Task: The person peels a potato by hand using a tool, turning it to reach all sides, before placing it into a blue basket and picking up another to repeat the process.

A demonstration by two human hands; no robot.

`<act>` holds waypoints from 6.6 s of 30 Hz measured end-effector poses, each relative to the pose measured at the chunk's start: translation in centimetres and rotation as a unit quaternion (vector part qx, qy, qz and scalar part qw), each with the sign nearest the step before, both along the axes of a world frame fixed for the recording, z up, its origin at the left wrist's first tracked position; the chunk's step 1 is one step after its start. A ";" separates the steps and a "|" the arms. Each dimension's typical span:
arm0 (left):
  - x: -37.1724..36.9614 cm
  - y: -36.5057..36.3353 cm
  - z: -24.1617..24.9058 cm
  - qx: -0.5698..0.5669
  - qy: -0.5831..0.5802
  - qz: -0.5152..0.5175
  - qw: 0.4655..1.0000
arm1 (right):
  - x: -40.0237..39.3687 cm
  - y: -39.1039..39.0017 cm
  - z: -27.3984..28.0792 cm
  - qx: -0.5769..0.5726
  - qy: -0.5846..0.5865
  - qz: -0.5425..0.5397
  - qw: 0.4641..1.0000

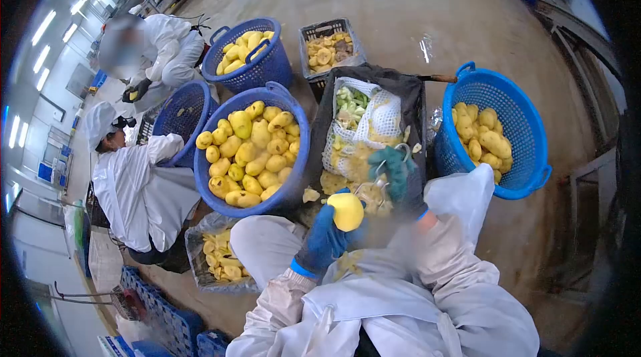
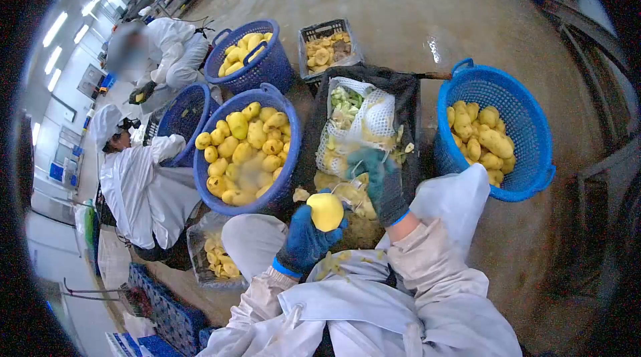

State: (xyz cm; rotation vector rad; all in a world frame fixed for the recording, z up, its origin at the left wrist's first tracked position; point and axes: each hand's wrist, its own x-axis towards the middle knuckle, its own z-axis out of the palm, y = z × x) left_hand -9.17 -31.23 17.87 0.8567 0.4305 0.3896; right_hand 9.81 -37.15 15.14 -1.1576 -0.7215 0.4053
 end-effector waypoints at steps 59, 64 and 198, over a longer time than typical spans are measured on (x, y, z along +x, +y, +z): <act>9.7 39.2 7.8 -0.136 0.012 0.270 0.953 | 10.5 2.2 -2.1 -0.110 0.229 -0.034 0.967; 4.9 41.9 -3.2 0.170 0.101 0.191 0.961 | 10.9 2.2 -2.7 -0.123 0.285 -0.032 0.950; -16.4 15.2 2.0 -0.176 -0.349 0.310 0.866 | 5.7 2.4 8.6 -0.310 -0.564 -0.015 0.765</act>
